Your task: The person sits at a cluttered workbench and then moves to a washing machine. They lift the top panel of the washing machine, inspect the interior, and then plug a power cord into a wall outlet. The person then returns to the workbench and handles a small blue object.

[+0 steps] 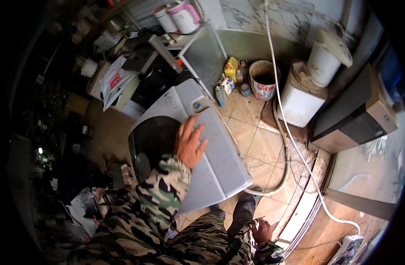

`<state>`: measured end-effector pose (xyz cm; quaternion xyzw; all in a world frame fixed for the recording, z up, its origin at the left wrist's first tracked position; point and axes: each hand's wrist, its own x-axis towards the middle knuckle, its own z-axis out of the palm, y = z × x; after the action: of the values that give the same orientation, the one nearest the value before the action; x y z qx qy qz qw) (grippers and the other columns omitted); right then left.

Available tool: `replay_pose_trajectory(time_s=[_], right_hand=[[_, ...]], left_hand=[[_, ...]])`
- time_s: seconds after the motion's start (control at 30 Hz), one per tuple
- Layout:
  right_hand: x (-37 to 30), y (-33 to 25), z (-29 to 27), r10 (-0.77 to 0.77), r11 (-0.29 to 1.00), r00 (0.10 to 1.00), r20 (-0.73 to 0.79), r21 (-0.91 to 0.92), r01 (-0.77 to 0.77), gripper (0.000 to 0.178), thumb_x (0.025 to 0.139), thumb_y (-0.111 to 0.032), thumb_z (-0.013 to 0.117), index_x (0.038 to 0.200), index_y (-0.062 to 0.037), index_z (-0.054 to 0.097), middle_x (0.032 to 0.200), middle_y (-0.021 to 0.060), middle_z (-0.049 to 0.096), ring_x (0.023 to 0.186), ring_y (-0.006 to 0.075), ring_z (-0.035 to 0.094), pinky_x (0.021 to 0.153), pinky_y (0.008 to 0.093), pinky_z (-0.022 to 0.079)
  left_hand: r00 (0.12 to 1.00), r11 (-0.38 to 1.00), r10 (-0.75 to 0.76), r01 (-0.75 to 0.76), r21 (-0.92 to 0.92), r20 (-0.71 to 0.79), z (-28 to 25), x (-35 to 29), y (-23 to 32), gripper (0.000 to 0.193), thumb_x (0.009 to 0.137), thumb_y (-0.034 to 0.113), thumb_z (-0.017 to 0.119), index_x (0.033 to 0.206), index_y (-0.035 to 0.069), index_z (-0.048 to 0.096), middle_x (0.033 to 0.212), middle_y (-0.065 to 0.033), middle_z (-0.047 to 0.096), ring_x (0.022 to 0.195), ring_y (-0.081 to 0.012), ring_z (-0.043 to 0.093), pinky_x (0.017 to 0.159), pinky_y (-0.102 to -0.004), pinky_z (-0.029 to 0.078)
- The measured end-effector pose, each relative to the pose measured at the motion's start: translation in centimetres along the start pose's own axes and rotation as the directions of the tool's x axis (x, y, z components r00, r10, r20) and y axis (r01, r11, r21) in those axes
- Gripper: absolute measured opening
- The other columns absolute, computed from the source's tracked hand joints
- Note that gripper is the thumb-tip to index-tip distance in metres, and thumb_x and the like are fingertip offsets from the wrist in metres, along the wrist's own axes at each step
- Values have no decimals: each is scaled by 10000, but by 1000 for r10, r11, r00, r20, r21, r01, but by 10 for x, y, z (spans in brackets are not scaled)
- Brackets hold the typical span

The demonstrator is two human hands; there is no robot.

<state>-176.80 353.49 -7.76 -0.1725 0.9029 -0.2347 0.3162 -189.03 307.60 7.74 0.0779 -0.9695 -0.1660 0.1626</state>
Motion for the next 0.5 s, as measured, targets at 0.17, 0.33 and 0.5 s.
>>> replay_pose_trajectory(time_s=[0.17,0.33,0.5], right_hand=[[-148,153,92,388,879,910,148,-355,-318,416,788,-453,690,971,-88,764,903,212,735,837,394,719,753,507,572],[-160,93,104,488,853,822,293,-362,-377,379,814,-444,668,923,-95,768,850,177,737,790,345,725,732,475,580],[-126,19,105,320,932,860,397,-293,-212,357,841,-435,646,875,-103,771,796,143,739,744,296,731,711,444,587]], left_hand=[[969,969,-238,232,-87,-71,-116,-225,16,446,845,126,699,1263,16,590,1489,-213,435,1334,-433,425,1107,-515,361],[661,659,-749,750,48,-52,-84,-531,-99,331,873,141,612,1187,36,616,1150,-235,652,1010,-407,653,905,-518,517],[-79,52,-897,958,281,436,-117,-736,-93,313,883,168,603,1167,39,631,1136,-234,659,1012,-406,656,906,-516,519]])
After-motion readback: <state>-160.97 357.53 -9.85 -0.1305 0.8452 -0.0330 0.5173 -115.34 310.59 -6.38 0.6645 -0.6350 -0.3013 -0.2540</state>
